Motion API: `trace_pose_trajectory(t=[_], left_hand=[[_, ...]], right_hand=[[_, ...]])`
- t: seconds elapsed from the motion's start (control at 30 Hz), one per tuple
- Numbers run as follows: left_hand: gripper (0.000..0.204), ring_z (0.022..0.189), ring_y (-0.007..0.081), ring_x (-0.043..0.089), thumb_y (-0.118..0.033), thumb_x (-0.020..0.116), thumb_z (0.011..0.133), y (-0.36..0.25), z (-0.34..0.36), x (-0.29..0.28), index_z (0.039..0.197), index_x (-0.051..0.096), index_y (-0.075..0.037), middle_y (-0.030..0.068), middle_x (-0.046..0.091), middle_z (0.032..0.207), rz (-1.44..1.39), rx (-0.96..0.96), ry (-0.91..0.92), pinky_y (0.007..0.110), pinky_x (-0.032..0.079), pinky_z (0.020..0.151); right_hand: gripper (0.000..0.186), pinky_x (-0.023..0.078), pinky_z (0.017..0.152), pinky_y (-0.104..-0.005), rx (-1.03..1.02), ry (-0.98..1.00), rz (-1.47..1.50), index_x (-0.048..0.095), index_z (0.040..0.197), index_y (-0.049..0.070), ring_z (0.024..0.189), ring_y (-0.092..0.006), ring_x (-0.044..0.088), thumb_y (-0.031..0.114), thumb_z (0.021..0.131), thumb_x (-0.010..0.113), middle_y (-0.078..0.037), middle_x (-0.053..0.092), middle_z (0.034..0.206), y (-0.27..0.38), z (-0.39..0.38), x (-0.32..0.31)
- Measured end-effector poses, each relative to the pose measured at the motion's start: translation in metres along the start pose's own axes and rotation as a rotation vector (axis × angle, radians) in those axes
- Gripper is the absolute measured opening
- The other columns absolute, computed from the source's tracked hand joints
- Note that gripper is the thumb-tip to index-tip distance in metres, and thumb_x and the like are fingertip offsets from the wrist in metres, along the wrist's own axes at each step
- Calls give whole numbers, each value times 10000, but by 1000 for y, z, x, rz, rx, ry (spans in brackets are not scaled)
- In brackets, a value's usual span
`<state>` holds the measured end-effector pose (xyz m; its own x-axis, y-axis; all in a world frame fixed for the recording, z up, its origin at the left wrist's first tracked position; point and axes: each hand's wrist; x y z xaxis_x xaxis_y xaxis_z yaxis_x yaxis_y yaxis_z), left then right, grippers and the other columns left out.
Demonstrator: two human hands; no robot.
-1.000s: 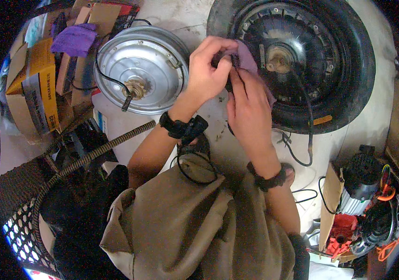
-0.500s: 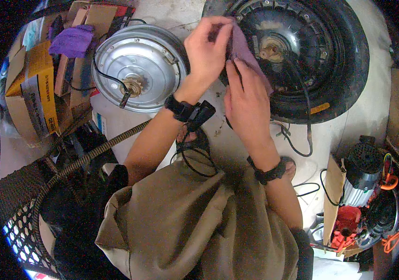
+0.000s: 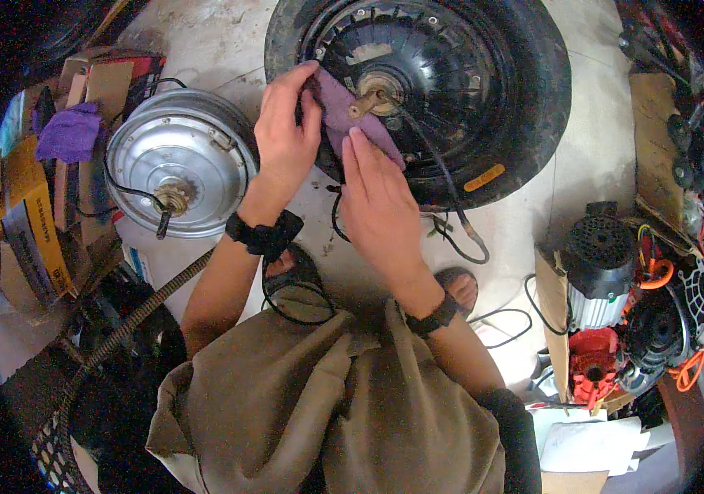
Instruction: The person wipes the interior and exterior surfaces of a black motor housing and a silver metal lid with a purple cloth. They repeatedly rub and fold the cloth to clean different areas of the components.
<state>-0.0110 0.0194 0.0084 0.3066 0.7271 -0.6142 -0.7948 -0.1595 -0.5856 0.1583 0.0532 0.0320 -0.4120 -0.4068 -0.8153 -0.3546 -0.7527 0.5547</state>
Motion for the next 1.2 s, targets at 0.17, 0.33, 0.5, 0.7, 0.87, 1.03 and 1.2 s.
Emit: trace_pose_trajectory(t=[0.17, 0.33, 0.5, 0.7, 0.87, 1.03, 1.2], left_hand=[[207, 802, 219, 660, 37, 664, 833, -3, -11, 13, 1018, 597, -27, 124, 668, 1020, -66, -114, -93, 308, 535, 721], [235, 805, 146, 655, 28, 683, 838, -4, -3, 10, 1057, 616, -23, 102, 689, 973, -239, -251, -100, 275, 537, 749], [323, 870, 140, 686, 14, 661, 871, -9, -2, 8, 1192, 641, -18, 117, 718, 1009, -165, -257, -109, 257, 538, 780], [289, 939, 110, 666, 21, 625, 902, -10, -2, 14, 1191, 614, 35, 120, 723, 1043, -426, -422, -197, 256, 533, 823], [275, 908, 111, 676, 31, 618, 899, 3, 17, 17, 1174, 613, 44, 118, 725, 1040, -313, -272, -174, 257, 536, 813], [220, 878, 156, 713, 4, 646, 883, -4, 25, 7, 1103, 642, -2, 97, 730, 1008, -126, -143, -81, 261, 551, 777], [261, 829, 148, 708, 10, 638, 888, -4, 16, 5, 1146, 612, -20, 91, 728, 1008, -135, -160, -64, 266, 553, 748]], right_hand=[[596, 413, 1035, -400, -27, 38, -65, 444, 1372, -39, 1255, -307, 493, 30, 797, 581, -136, 446, 1440, 7, 21, 14], [624, 399, 1045, -413, -82, 120, -14, 457, 1366, -38, 1300, -321, 461, -2, 761, 605, -153, 422, 1457, -2, 20, 11], [543, 428, 1023, -359, -61, 43, -44, 514, 1328, -11, 1280, -247, 499, 27, 789, 564, -79, 457, 1451, 2, 24, 15], [529, 422, 1030, -374, -62, 38, -48, 520, 1311, -22, 1284, -260, 489, 30, 787, 568, -95, 455, 1445, 6, 25, 14], [529, 398, 1055, -401, -11, 79, -6, 522, 1288, -54, 1289, -293, 474, 51, 774, 592, -133, 454, 1429, 22, 32, 6], [588, 367, 1074, -442, -17, 108, -4, 487, 1305, -40, 1311, -364, 420, 34, 752, 672, -183, 375, 1466, 20, 31, 7], [579, 370, 1080, -413, -6, 149, 36, 524, 1270, -65, 1323, -317, 428, 65, 725, 671, -171, 416, 1442, 23, 29, 7]])
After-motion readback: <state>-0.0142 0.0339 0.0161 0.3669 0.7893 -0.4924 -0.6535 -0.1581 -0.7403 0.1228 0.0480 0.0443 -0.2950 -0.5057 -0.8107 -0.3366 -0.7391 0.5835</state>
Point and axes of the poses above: each hand's wrist, its own z-axis towards the middle knuckle, its own x-axis out of the palm, y = z × x
